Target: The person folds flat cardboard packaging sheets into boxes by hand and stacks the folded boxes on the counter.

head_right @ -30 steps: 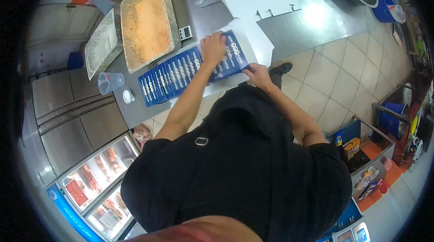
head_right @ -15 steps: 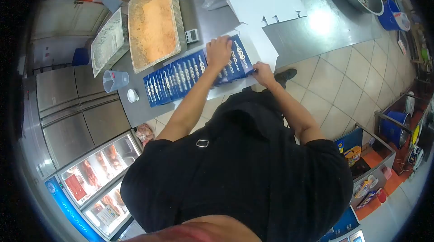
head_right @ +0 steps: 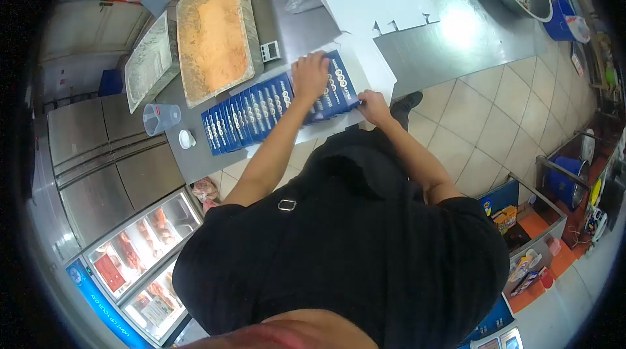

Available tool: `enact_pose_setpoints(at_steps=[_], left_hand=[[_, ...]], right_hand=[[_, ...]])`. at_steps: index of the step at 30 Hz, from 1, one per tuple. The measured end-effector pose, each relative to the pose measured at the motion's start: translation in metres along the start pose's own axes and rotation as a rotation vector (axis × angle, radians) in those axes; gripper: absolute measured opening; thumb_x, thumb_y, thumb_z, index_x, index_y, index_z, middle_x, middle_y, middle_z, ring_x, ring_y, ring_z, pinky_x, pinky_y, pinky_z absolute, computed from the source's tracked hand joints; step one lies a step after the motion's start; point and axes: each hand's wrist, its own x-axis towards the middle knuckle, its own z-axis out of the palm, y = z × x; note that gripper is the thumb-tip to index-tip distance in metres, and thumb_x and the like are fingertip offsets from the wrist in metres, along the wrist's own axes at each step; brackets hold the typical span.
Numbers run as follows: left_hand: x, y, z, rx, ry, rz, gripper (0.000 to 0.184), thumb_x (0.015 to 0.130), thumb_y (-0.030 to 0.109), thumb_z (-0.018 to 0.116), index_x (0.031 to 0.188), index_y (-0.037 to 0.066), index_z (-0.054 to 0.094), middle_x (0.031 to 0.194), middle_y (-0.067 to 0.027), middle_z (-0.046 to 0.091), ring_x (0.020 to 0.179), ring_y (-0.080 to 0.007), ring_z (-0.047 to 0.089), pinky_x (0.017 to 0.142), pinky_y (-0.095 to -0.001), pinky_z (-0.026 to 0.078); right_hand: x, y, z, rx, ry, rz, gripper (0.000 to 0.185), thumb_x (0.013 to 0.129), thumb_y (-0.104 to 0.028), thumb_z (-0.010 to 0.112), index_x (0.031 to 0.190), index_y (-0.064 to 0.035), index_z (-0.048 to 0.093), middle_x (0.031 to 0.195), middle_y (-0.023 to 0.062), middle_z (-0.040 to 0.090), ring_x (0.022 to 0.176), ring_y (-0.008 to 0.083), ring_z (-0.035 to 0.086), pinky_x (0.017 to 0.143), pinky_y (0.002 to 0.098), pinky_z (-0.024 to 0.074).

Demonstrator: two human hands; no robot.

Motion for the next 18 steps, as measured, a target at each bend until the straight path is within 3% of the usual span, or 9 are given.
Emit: enact_pose_setpoints(at_steps=[6, 9, 14, 18], left_hand=[[-0.001, -0.001, -0.001, -0.008, 0.000, 0.007, 0.030, 0.094, 0.030, 0.049, 0.112, 0.009, 0.062, 0.106, -0.0112, 0.064, 0.101, -0.0307, 0.056, 0.090, -0.0436, 0.037], [-0.001, 0.001, -0.004, -0.014, 0.012, 0.001, 0.030, 0.094, 0.030, 0.049, 0.111, 0.009, 0.062, 0.104, -0.0111, 0.064, 0.100, -0.0308, 0.056, 0.090, -0.0438, 0.037], [0.000, 0.000, -0.002, -0.023, 0.018, 0.014, 0.029, 0.094, 0.030, 0.050, 0.111, 0.009, 0.062, 0.103, -0.0112, 0.065, 0.100, -0.0308, 0.057, 0.089, -0.0437, 0.037], [-0.001, -0.002, -0.002, -0.016, 0.041, 0.031, 0.029, 0.093, 0.030, 0.051, 0.111, 0.010, 0.062, 0.103, -0.0111, 0.065, 0.099, -0.0310, 0.057, 0.090, -0.0438, 0.037]], right_hand=[[-0.001, -0.012, -0.003, 0.008, 0.005, -0.005, 0.020, 0.066, -0.005, 0.073, 0.085, -0.0059, 0.068, 0.075, 0.0133, 0.058, 0.073, 0.0322, 0.062, 0.065, 0.0406, 0.0488], [0.007, -0.010, -0.012, -0.010, -0.074, -0.148, 0.018, 0.068, -0.008, 0.072, 0.085, -0.0059, 0.066, 0.079, 0.0120, 0.059, 0.073, 0.0329, 0.062, 0.065, 0.0413, 0.0491], [0.016, 0.001, -0.024, -0.354, -0.258, -0.298, 0.015, 0.074, -0.019, 0.068, 0.087, -0.0125, 0.065, 0.084, 0.0074, 0.058, 0.071, 0.0333, 0.062, 0.064, 0.0451, 0.0508], [0.012, 0.007, -0.023, -0.415, -0.206, -0.258, 0.014, 0.073, -0.017, 0.068, 0.085, -0.0118, 0.063, 0.083, 0.0071, 0.058, 0.070, 0.0337, 0.062, 0.064, 0.0466, 0.0503]])
